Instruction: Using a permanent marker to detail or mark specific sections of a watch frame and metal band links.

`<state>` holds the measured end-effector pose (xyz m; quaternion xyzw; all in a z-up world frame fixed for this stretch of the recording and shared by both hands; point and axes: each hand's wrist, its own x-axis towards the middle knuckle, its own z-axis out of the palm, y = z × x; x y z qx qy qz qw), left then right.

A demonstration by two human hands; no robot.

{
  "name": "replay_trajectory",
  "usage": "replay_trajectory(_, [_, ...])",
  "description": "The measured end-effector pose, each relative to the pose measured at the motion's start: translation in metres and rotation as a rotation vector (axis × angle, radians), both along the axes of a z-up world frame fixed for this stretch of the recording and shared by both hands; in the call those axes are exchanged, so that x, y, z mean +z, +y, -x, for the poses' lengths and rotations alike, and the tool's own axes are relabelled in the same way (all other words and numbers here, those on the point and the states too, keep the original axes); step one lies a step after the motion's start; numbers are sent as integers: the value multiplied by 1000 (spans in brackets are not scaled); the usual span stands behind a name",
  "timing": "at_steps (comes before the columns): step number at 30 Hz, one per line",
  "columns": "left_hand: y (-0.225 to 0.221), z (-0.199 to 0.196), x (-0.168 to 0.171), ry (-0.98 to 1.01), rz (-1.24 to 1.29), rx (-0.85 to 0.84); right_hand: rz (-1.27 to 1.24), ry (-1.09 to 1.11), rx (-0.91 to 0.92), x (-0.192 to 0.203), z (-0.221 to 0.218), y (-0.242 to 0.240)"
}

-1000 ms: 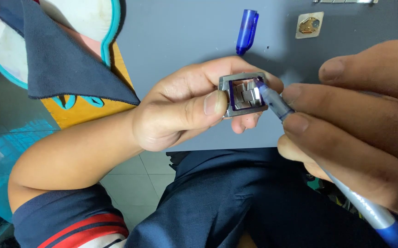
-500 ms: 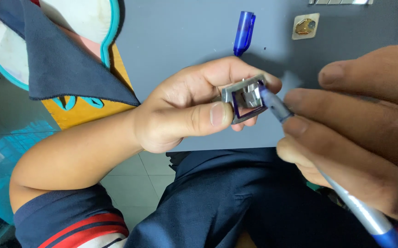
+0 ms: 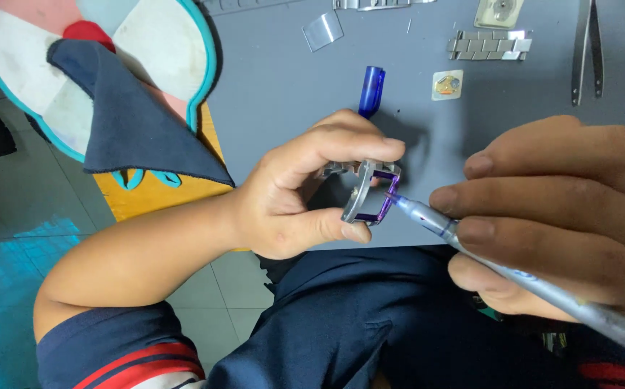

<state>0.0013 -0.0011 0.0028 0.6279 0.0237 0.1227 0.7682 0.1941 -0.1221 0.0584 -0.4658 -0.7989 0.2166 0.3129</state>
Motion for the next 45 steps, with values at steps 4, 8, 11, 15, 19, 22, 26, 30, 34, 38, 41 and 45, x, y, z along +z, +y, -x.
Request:
replay_trajectory(4, [-1, 0, -2, -14, -145, 41, -61, 96, -144, -10, 8, -2])
replay_trajectory(8, [-4, 1, -5, -25, -115, 52, 40, 85, -98, -4, 7, -2])
replay_trajectory(11, [-5, 1, -7, -42, -101, 48, 78, 76, -82, -3, 7, -3])
replay_trajectory(15, [-6, 1, -10, -66, -106, 46, 88, 88, -88, -2, 9, -3])
replay_trajectory(19, [-6, 1, -10, -65, -104, 42, 60, 103, -89, -4, 10, -4])
replay_trajectory(22, [-6, 1, -10, -57, -103, 41, 81, 125, -95, -3, 10, -4])
replay_trajectory(26, [-5, 1, -9, -38, -103, 30, 46, 132, -116, -6, 13, -3])
replay_trajectory(30, [-4, 0, -9, -47, -113, 32, 17, 127, -48, -5, 12, 0])
replay_trajectory(34, [-2, 0, -5, -54, -132, 26, -13, 144, -32, -5, 9, 0])
replay_trajectory(38, [3, -4, 0, -74, -339, 128, -120, 271, -85, -23, -4, -3])
replay_trajectory(41, [5, -5, 11, -83, -582, 210, -41, 294, -38, -21, -29, -6])
replay_trajectory(45, [1, -7, 21, -2, -740, 346, -378, 375, -387, -24, 5, -1])
